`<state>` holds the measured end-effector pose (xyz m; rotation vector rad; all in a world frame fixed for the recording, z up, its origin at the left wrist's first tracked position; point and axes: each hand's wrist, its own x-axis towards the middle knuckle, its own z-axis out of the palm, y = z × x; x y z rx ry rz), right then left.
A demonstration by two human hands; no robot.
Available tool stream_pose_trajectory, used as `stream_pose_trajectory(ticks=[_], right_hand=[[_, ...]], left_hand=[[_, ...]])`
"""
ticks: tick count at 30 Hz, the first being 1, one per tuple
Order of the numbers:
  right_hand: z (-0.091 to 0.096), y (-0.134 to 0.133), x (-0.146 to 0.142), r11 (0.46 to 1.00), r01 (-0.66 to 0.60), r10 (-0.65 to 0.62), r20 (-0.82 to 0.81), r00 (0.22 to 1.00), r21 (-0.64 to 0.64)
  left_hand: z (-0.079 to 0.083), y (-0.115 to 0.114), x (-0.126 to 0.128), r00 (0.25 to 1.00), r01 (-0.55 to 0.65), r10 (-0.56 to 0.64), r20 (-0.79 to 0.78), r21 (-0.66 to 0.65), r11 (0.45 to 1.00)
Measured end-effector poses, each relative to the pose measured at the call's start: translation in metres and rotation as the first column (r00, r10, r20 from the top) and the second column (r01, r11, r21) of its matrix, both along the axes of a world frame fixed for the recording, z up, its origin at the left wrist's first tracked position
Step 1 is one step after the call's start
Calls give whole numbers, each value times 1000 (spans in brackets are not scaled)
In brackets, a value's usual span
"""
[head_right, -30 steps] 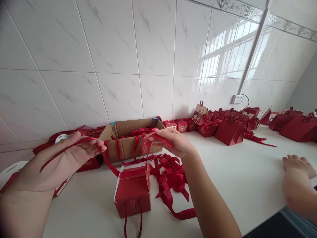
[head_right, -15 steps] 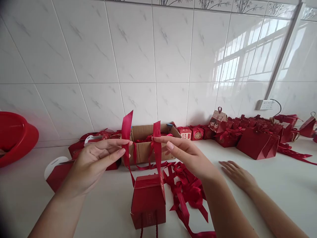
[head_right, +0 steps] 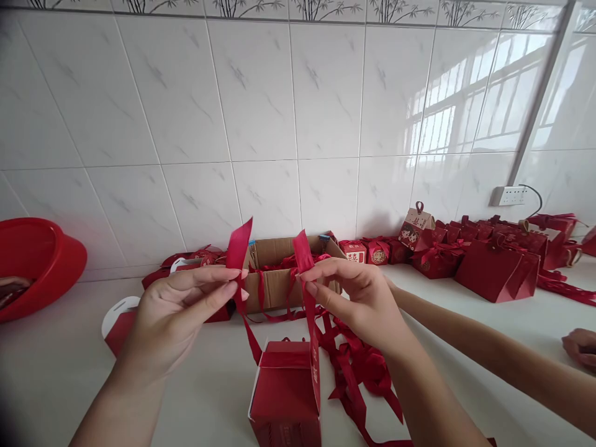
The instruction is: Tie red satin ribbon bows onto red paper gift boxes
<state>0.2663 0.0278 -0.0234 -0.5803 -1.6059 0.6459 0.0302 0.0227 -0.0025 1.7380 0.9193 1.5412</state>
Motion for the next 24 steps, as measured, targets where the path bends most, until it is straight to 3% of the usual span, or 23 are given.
stream_pose_trajectory(ticks=[7, 11, 16, 24], right_hand=[[-2, -3, -5, 999, -49, 49, 11, 999, 17], [-3, -3, -7, 999, -3, 2, 23, 1000, 38], [-2, -2, -5, 990, 24, -30, 43, 999, 136], [-9, 6, -6, 954, 122, -146, 69, 987, 273]], left_hand=[[4, -9, 5, 997, -63, 64, -37, 23, 998], [4, -13, 7, 994, -113, 113, -7, 61, 992], [1, -12, 4, 984, -96, 112, -138, 117, 988], [0, -8, 5, 979, -116, 139, -146, 150, 982]])
